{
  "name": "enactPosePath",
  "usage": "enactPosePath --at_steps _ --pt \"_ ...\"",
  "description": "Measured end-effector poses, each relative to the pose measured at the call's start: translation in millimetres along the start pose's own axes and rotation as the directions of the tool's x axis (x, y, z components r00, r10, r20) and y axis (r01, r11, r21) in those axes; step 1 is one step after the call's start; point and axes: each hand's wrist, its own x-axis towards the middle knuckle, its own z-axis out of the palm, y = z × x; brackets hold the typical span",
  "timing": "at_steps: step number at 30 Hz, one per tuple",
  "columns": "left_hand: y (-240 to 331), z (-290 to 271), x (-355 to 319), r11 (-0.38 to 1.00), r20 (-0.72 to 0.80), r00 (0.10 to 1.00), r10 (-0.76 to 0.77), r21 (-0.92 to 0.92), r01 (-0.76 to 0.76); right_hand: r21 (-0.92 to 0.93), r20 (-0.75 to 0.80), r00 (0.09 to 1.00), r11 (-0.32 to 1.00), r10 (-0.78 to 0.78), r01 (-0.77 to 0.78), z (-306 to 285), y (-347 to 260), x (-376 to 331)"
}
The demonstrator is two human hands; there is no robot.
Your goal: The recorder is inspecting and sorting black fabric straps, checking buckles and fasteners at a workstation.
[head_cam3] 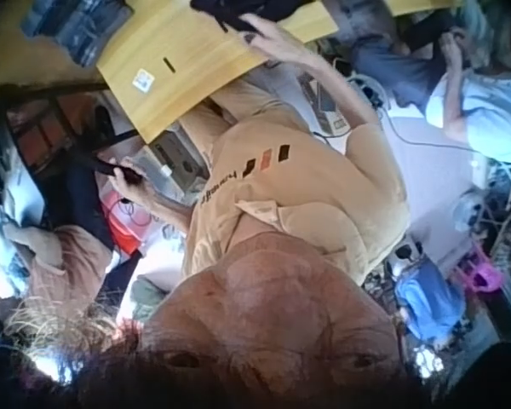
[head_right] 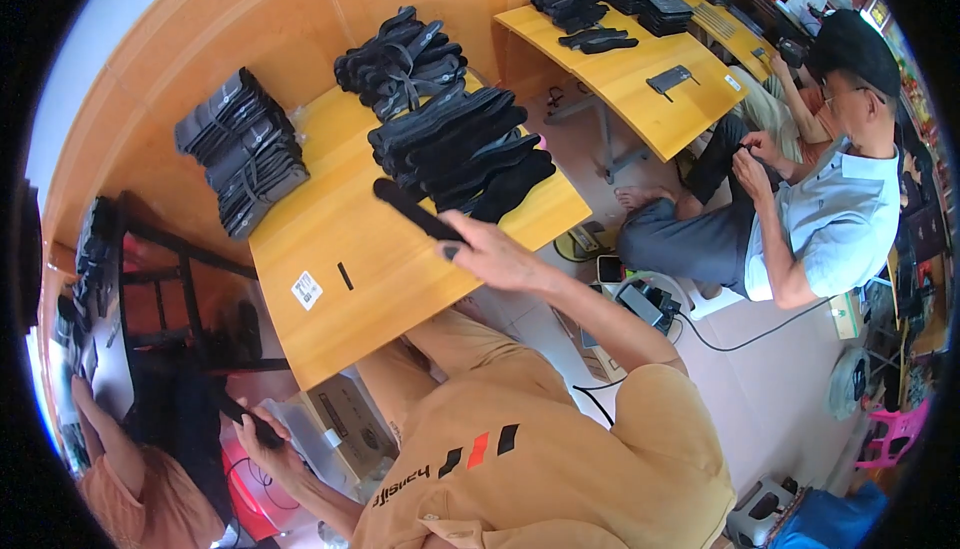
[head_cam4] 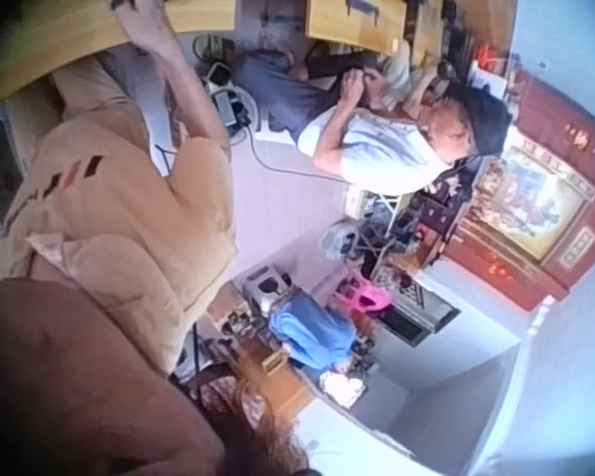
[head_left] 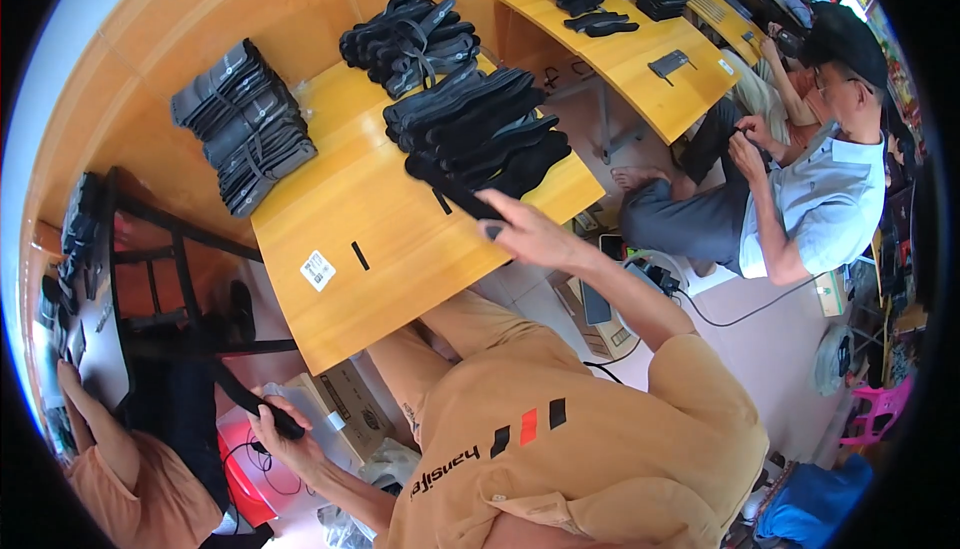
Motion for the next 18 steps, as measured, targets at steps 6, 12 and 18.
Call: enactPosePath --at_steps 6,12,18 --pt "-32 54 -13 0.973 0.059 0.979 -0.197 -0.11 0.203 -0.297 -0.243 0.952 0.948 -0.187 0.111 -47 27 59" --pt "-42 72 -25 0.912 0.223 0.93 -0.292 -0.23 0.341 -0.555 -0.348 0.897 0.831 -0.273 0.037 -78 5 117" --pt "-41 62 -28 0.926 0.256 0.92 -0.297 -0.156 0.343 -0.765 -0.358 0.76 0.637 -0.542 0.093 -94 -2 155"
